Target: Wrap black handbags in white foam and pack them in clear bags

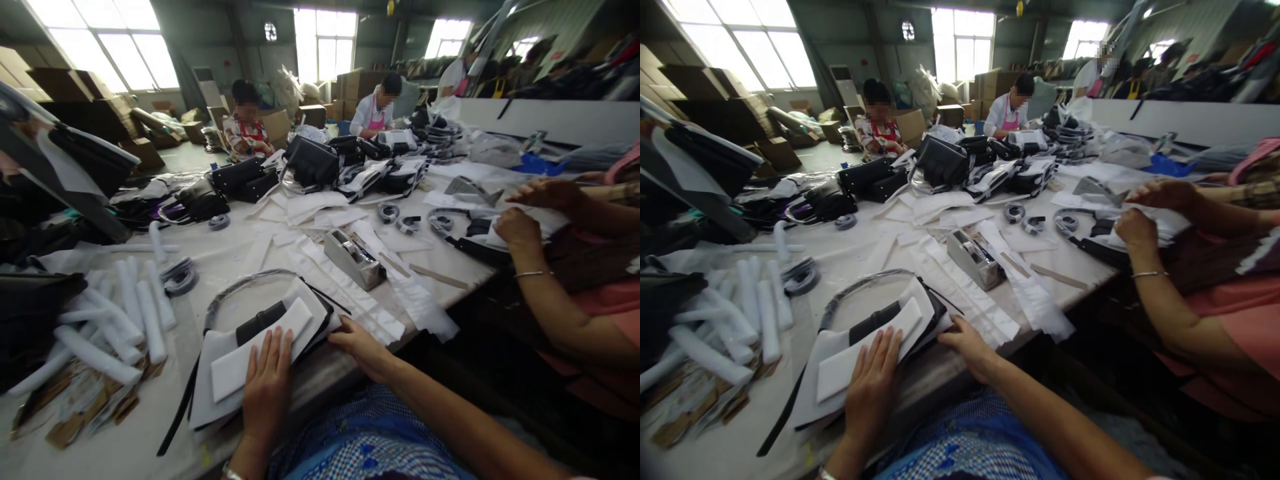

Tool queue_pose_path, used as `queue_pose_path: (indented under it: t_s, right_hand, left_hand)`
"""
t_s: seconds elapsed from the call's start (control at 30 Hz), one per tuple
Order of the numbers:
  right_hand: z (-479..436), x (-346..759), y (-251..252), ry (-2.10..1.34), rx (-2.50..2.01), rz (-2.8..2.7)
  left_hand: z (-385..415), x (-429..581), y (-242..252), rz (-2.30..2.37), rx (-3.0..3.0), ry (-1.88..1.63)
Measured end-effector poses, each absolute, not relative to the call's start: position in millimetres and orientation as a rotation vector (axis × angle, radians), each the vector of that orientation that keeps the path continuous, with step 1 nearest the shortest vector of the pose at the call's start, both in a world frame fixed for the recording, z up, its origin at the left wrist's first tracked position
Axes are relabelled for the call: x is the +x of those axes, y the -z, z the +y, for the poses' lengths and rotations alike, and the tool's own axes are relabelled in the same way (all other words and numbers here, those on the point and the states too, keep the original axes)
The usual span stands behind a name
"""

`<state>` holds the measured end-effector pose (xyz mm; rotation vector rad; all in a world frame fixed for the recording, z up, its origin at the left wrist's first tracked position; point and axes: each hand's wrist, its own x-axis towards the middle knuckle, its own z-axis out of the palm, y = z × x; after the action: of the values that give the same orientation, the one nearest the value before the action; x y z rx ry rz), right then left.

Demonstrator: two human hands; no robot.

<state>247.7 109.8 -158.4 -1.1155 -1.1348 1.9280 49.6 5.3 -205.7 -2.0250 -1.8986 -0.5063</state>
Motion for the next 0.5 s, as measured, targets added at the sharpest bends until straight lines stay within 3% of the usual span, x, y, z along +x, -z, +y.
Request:
queue_pose_path:
  t_s: [0.2,0.5]
  right_hand:
    - [97.9,215.3,141.7,-2.001,-1.023,-0.714]
    - [97.4,205.8,138.4,-1.944,-0.893,-0.943]
  left_hand:
    - [2.1,44.1,205.7,-1.928,-1.94,0.573]
    - [4.4,41.1,207.5,-1.962,-1.879,0.645]
